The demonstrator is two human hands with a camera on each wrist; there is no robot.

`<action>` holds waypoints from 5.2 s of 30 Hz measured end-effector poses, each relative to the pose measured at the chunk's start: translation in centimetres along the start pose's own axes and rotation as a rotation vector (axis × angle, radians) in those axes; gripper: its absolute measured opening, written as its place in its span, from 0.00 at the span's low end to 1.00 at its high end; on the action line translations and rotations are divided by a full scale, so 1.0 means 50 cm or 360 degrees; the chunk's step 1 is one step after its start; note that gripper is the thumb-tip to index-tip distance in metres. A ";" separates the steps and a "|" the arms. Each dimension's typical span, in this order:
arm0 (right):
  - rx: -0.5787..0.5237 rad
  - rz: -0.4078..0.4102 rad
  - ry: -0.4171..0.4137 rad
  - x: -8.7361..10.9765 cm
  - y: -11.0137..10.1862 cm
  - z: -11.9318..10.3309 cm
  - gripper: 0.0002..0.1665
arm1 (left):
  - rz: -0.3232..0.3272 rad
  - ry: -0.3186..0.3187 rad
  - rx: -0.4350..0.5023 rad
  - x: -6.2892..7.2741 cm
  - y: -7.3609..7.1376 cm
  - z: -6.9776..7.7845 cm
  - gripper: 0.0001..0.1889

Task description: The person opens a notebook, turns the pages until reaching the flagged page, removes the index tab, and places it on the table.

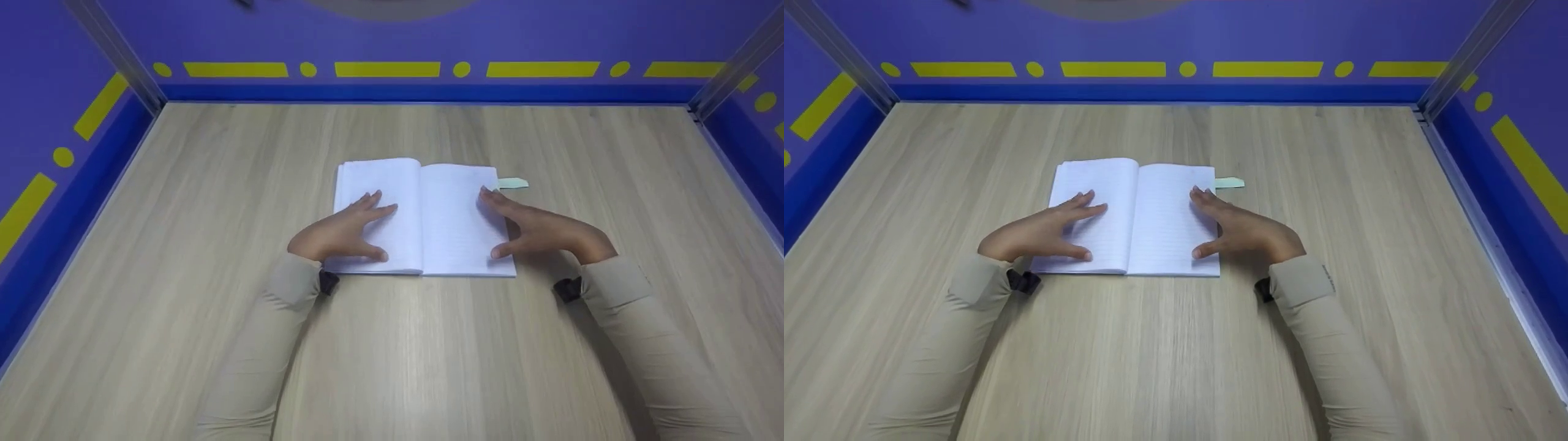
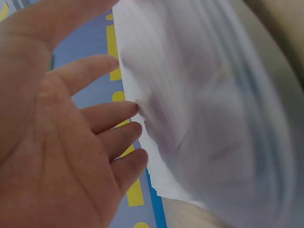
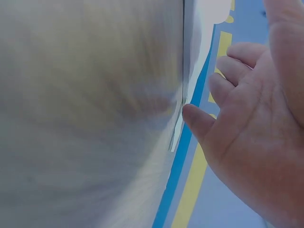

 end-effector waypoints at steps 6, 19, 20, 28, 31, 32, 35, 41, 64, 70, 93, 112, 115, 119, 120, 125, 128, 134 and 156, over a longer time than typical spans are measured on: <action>0.0000 -0.0078 -0.0024 -0.001 0.010 -0.003 0.68 | -0.0119 -0.0047 0.0033 -0.001 0.010 -0.022 0.50; 0.0103 -0.0196 0.0040 0.002 0.021 0.000 0.68 | -0.0213 -0.0055 0.0149 0.004 0.012 -0.046 0.53; 0.0099 -0.0200 0.0039 0.001 0.021 0.000 0.68 | -0.0211 -0.0064 0.0155 0.004 0.012 -0.048 0.53; 0.0105 -0.0237 0.0060 0.003 0.020 0.006 0.69 | -0.0204 -0.0106 0.0172 0.003 0.015 -0.051 0.53; 0.0092 -0.0255 0.0062 0.004 0.020 0.006 0.69 | -0.0208 -0.0114 0.0182 0.003 0.015 -0.052 0.53; 0.0086 -0.0256 0.0054 0.005 0.020 0.006 0.69 | -0.0213 -0.0104 0.0180 0.003 0.015 -0.051 0.53; 0.0068 -0.0264 0.0025 0.006 0.019 0.003 0.70 | -0.0228 -0.0070 0.0173 0.003 0.015 -0.051 0.54; 0.0053 -0.0268 -0.0007 0.008 0.017 -0.001 0.70 | -0.0251 -0.0031 0.0157 0.003 0.014 -0.052 0.54; 0.0077 -0.0292 0.0014 0.012 0.017 -0.007 0.73 | -0.0234 -0.0027 0.0174 0.003 0.011 -0.049 0.54; 0.0089 -0.0291 0.0011 0.013 0.017 -0.006 0.71 | -0.0234 -0.0019 0.0157 0.002 0.010 -0.048 0.54; 0.0089 -0.0227 0.0053 0.004 0.016 -0.004 0.56 | -0.0249 -0.0014 0.0140 0.003 0.010 -0.047 0.54; 0.0083 -0.0221 0.0013 0.002 0.017 -0.002 0.54 | 0.0080 0.0124 0.0023 -0.004 -0.009 0.013 0.40; 0.0088 -0.0210 0.0024 0.002 0.018 -0.003 0.55 | 0.0157 0.0237 -0.0003 -0.010 -0.004 0.037 0.38; 0.0086 -0.0202 0.0024 0.001 0.017 -0.003 0.55 | 0.0263 0.0331 -0.0031 -0.018 0.005 0.068 0.35; 0.0084 -0.0203 0.0021 0.000 0.017 -0.002 0.55 | 0.0292 0.0354 -0.0048 -0.020 0.007 0.076 0.35; 0.0066 -0.0209 -0.0010 0.002 0.014 -0.002 0.53 | 0.0398 0.0465 -0.0115 -0.031 0.018 0.121 0.32; 0.0060 -0.0214 -0.0017 0.003 0.013 -0.003 0.53 | 0.0413 0.0519 -0.0154 -0.038 0.028 0.146 0.32; 0.0066 -0.0224 -0.0011 0.004 0.013 -0.005 0.53 | 0.0382 0.0589 -0.0234 -0.056 0.051 0.188 0.32; 0.0036 -0.0213 -0.0041 0.000 0.014 -0.005 0.54 | 0.0216 0.0628 -0.0226 -0.105 0.101 0.239 0.24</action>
Point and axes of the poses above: each hand's wrist, its own x-axis away from the middle knuckle, its own y-axis out of the palm, z = x × y, the point moved 6 cm from there along -x, towards the middle knuckle, and after that the axes turned 4 degrees about y, right-handed, at the moved point
